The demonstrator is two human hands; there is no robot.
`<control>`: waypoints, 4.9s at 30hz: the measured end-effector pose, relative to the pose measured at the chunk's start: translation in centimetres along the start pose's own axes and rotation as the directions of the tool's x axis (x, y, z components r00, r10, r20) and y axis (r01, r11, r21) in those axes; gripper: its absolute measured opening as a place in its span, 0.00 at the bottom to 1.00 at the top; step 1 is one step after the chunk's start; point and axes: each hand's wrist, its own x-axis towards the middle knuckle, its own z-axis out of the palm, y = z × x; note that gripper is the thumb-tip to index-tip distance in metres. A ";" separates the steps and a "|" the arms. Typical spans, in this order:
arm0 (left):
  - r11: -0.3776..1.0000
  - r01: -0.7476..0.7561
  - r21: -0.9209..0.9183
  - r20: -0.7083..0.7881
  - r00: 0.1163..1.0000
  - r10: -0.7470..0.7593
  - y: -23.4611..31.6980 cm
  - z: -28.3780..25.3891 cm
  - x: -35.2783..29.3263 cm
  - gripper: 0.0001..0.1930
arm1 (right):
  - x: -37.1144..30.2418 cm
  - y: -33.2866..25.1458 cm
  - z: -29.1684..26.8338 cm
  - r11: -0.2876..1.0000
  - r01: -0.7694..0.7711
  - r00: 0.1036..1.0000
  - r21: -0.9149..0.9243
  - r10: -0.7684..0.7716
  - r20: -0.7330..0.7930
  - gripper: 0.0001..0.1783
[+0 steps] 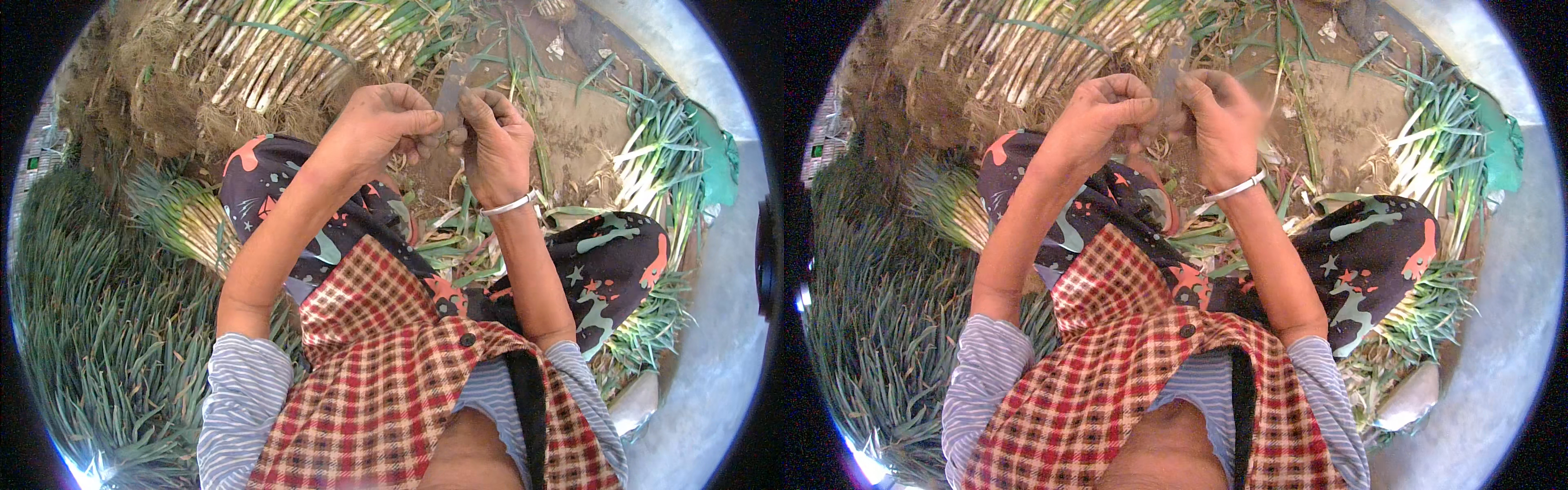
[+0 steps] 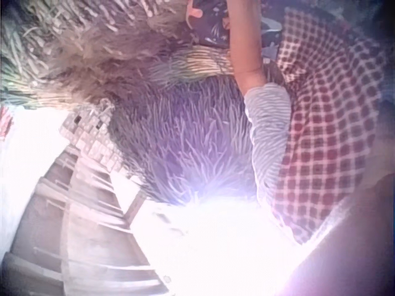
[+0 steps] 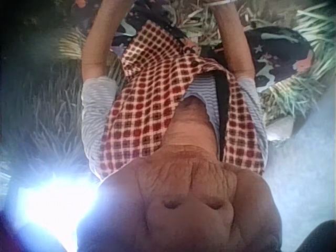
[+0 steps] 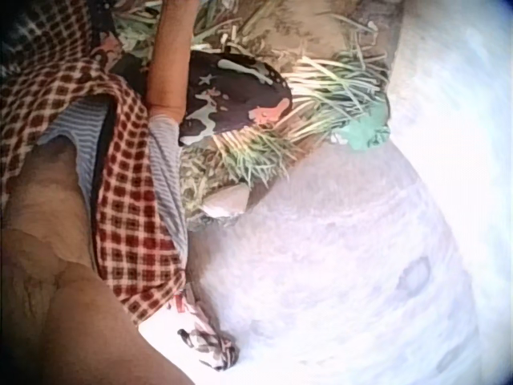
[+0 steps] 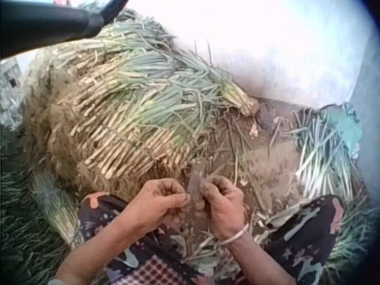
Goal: The person bundles leeks using strips of leaf and a small blade, then moves the finished bundles into a pile.
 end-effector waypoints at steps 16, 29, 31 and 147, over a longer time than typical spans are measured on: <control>0.998 0.066 -0.007 0.013 0.998 -0.066 -1.9 -3.2 1.9 0.09 | 2.7 0.6 -0.9 0.971 -0.118 0.989 -0.207 0.134 0.067 0.09; 0.993 0.087 0.085 -0.083 0.993 -0.080 -2.8 -3.2 2.8 0.09 | 4.0 2.1 -1.9 0.795 0.086 0.973 -0.601 0.064 0.224 0.09; 0.994 0.055 0.090 -0.092 0.995 -0.046 -2.8 -3.4 2.8 0.09 | 4.1 2.0 -2.3 0.776 0.119 0.966 -0.619 0.055 0.254 0.09; 0.161 -0.315 0.935 -0.007 0.437 0.900 5.9 -4.9 0.4 0.10 | 16.8 6.1 9.2 0.900 0.358 0.631 -0.249 -0.037 0.775 0.12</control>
